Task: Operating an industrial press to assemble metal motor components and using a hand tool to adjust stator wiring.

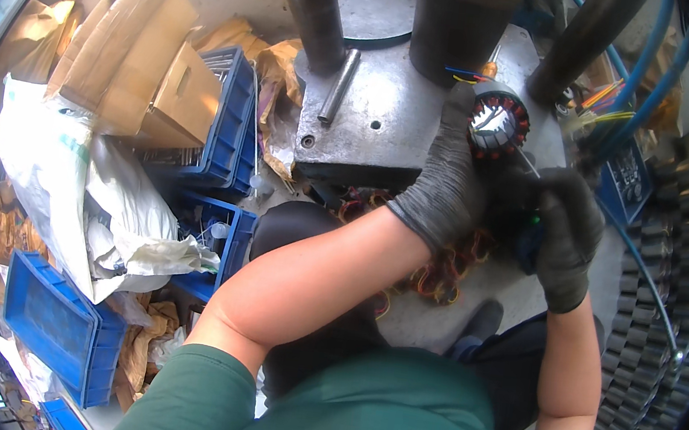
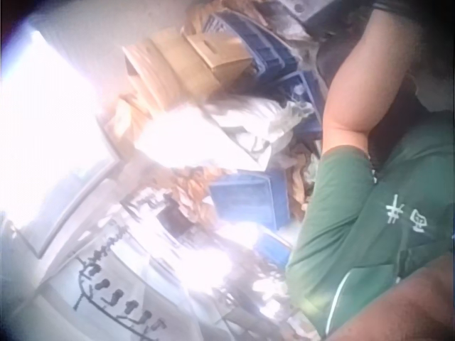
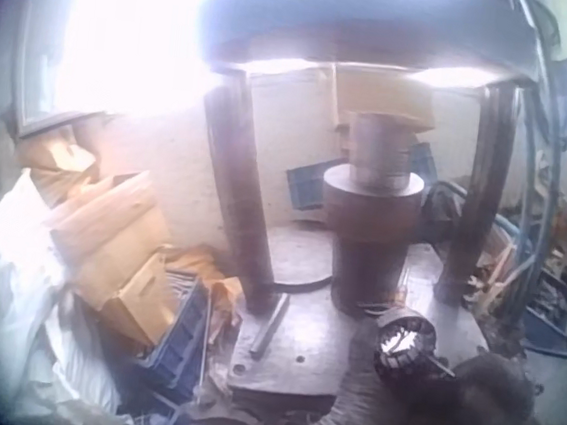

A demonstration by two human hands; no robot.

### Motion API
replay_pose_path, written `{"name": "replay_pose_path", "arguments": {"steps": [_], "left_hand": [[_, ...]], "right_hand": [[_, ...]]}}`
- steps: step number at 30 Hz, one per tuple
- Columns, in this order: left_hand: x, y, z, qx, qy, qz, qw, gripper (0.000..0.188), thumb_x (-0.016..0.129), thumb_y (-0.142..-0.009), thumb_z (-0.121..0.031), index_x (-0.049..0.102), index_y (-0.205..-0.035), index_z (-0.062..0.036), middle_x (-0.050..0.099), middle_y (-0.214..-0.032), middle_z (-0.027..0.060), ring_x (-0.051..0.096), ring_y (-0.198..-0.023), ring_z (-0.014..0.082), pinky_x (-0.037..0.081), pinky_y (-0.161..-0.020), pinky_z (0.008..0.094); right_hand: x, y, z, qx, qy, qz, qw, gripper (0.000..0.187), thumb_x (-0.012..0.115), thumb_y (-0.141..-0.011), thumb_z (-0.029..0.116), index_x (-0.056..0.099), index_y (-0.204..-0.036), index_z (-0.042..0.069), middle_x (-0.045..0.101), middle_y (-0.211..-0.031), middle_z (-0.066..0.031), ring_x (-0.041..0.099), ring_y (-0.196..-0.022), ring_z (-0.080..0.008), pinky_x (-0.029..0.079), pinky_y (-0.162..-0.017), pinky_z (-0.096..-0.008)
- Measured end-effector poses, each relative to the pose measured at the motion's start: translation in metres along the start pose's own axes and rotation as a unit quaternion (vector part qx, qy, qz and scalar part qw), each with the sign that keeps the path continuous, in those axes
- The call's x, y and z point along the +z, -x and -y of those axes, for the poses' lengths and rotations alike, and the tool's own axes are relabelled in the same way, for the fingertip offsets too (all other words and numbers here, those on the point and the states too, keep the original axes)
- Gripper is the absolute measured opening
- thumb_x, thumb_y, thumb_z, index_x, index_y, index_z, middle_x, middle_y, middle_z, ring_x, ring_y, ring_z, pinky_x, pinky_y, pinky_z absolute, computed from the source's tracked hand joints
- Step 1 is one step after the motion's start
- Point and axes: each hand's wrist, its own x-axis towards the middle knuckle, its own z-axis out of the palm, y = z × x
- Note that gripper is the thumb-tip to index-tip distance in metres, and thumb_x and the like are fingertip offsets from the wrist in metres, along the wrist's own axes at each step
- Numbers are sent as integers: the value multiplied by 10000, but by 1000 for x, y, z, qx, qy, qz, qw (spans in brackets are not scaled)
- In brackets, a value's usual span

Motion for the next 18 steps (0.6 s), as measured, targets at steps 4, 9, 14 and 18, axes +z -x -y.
{"name": "replay_pose_path", "arguments": {"steps": [4,9,14,18], "left_hand": [[-4,-5,7,4,-5,26,1000,806,642,-832,-782,606,-1219,-75,660,-980,108,670,-867,271,595,-809,474],[-14,-10,12,29,-24,14,999,815,695,-792,-783,617,-1197,-80,648,-951,96,647,-830,264,577,-785,444],[-12,-4,18,67,-63,21,996,835,711,-775,-786,608,-1207,-80,640,-984,106,639,-872,271,563,-813,449],[-11,-8,13,7,11,47,999,854,686,-778,-807,602,-1214,-78,640,-1000,112,641,-890,279,561,-834,456]], "right_hand": [[3,3,0,-86,105,1,991,92,592,-1003,65,657,-1046,17,683,-954,-84,670,-846,-181,531,-772,-315],[10,2,-6,-171,205,3,964,90,609,-959,8,646,-1041,3,657,-980,-146,672,-834,-283,534,-754,-352],[11,1,-2,-188,249,6,950,111,608,-940,-11,644,-1045,-8,649,-979,-179,663,-834,-332,537,-762,-384],[5,1,-9,-167,217,4,962,114,609,-946,-3,645,-1054,0,652,-986,-170,662,-844,-325,536,-771,-380]]}}
